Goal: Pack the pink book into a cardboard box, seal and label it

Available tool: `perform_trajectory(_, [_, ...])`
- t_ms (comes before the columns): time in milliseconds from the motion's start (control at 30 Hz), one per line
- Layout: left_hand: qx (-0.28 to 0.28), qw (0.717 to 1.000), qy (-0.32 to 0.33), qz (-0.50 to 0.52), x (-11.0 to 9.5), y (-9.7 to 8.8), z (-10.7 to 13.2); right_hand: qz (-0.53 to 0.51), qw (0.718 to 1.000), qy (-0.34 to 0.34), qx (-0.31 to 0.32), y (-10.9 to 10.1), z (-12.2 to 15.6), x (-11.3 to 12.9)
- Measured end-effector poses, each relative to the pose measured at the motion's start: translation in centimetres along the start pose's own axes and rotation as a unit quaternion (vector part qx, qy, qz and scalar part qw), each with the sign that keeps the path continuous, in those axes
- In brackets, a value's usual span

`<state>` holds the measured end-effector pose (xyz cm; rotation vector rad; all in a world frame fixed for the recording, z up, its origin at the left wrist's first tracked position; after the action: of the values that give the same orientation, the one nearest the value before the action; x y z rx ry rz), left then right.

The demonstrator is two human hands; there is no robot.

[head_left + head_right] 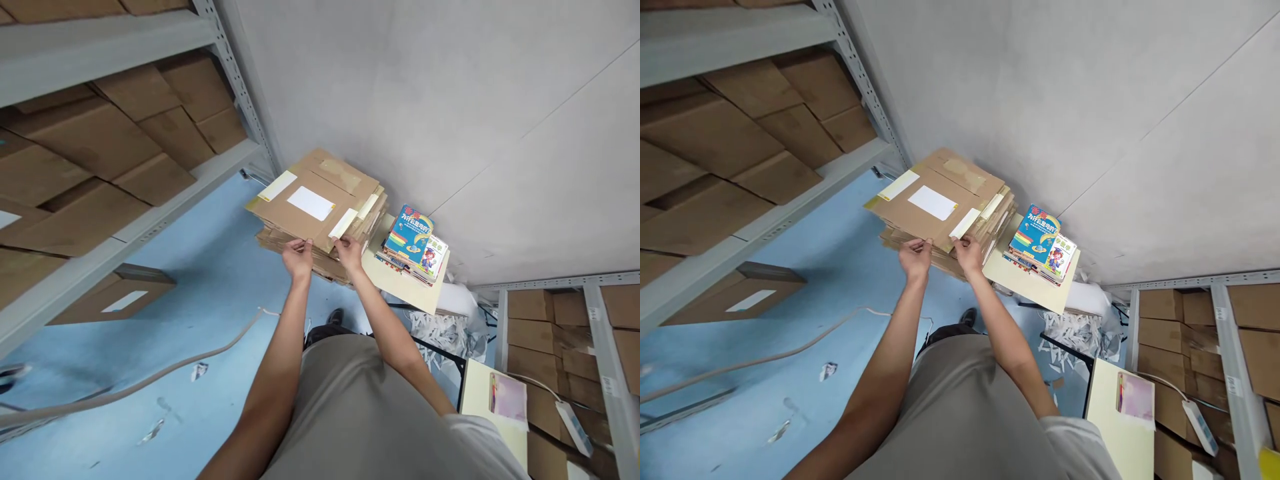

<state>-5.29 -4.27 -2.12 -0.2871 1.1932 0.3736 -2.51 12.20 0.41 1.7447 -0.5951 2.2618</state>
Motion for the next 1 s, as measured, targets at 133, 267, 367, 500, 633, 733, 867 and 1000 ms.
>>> perform_trajectory(133, [0.028, 0.999, -0.034, 0.009, -1.1, 0.2, 0.2, -0.013, 0.997, 0.068, -0.03, 0.8, -0.4, 1.8])
perform_trajectory(267, [0.048, 0.995, -0.063, 0.067, -2.7, 0.3, -0.1, 0.023, 0.999, 0.028, -0.023, 1.1, 0.3, 4.5])
perform_trajectory(367, [0.058, 0.98, -0.076, 0.174, -4.3, 0.3, -0.8, 0.01, 1.0, -0.006, -0.009, 1.4, 1.7, 6.3])
perform_trajectory(500, [0.118, 0.965, -0.031, 0.232, -6.8, 0.6, -0.7, -0.046, 0.995, -0.083, 0.009, 0.4, 5.6, 8.1])
perform_trajectory(633, [0.193, 0.959, 0.015, 0.208, -8.0, 2.3, 2.9, -0.054, 0.991, -0.113, -0.041, -4.7, 11.2, 6.6])
perform_trajectory(733, [0.264, 0.945, -0.036, 0.192, -6.7, 6.0, 7.7, -0.063, 0.989, -0.073, -0.111, -10.8, 15.3, 3.0])
perform_trajectory(867, [0.386, 0.903, -0.136, 0.132, -2.3, 12.2, 16.6, -0.053, 0.96, 0.023, -0.273, -21.1, 22.0, -2.9])
perform_trajectory(1000, [0.522, 0.825, -0.218, 0.021, 3.1, 16.3, 26.7, -0.035, 0.849, 0.12, -0.513, -32.0, 33.2, -7.1])
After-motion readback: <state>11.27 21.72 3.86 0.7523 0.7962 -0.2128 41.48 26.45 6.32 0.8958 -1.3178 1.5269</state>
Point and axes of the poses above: each hand's wrist, its own z-axis away from the middle knuckle, its own y-axis out of the palm, x = y × z, the point moved 4 cm from there along -z, towards the middle knuckle, and after that the axes turned 3 degrees about z, right-handed, at the moved point
